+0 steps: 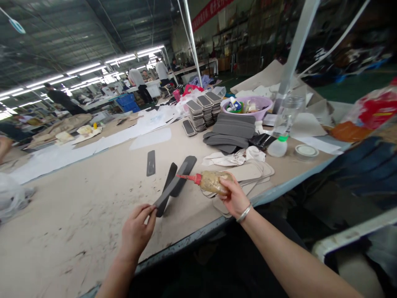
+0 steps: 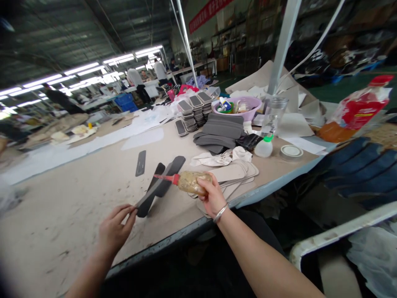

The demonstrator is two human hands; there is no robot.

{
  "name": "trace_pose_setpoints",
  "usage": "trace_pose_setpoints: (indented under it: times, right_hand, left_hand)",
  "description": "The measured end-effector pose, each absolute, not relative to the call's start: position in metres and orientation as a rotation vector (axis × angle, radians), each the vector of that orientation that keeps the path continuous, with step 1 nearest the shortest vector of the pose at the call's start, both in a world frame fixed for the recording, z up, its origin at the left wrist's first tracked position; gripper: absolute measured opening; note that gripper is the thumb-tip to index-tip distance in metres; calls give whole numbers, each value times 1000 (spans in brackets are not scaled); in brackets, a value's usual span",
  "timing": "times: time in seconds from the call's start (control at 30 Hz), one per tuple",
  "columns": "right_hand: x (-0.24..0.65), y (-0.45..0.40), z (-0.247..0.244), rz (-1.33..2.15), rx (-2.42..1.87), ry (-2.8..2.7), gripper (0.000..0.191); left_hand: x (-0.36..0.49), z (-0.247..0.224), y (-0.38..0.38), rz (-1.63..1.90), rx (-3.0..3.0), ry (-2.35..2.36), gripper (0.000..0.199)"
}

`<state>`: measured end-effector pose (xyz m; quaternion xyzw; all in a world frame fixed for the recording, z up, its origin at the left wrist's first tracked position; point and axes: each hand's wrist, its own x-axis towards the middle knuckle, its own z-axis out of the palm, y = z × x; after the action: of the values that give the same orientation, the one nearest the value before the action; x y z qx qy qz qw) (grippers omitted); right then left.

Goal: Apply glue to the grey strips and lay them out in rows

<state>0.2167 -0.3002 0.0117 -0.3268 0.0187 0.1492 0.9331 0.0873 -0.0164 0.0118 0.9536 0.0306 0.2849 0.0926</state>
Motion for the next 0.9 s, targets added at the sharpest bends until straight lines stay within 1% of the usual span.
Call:
trace_pose_setpoints:
  times: [0.07, 0.13, 0.2, 0.27, 0.37, 0.47, 0.57, 0.67, 0.73, 0.8, 0.9]
  right_hand:
    - [212, -300, 12, 326, -695, 20, 31]
    - [206, -298, 11, 359, -712, 14, 31]
    - [201, -295, 9, 387, -717, 29, 30]
    - [200, -291, 6, 400, -718, 65, 32]
    - [202, -286, 5, 395, -687, 114, 34]
    - [203, -284, 8, 397, -615, 125, 30]
    - [204, -285, 13, 392, -556, 141, 28]
    - [207, -291, 19, 381, -506, 167, 29]
    - [208, -298, 23, 371, -513, 190, 30]
    - [210, -303, 24, 366, -534, 182, 29]
    - [214, -309, 23, 380, -521, 126, 28]
  left_hand:
    - [62, 2, -23, 682, 2814, 124, 19]
    - [48, -8, -28, 569, 2694, 275, 20]
    - [49, -12, -29, 591, 2460, 480, 20]
    - [66, -4, -28, 714, 2150, 638, 19]
    - [115, 23, -23, 824, 1822, 670, 25]
    - [164, 50, -26, 801, 1693, 595, 33]
    - [183, 57, -37, 756, 1594, 565, 35]
    - [157, 39, -54, 711, 1520, 673, 36]
    - [126, 20, -69, 617, 1374, 842, 40]
    - [99, -1, -87, 507, 1217, 869, 42]
    - [89, -23, -104, 517, 1109, 862, 41]
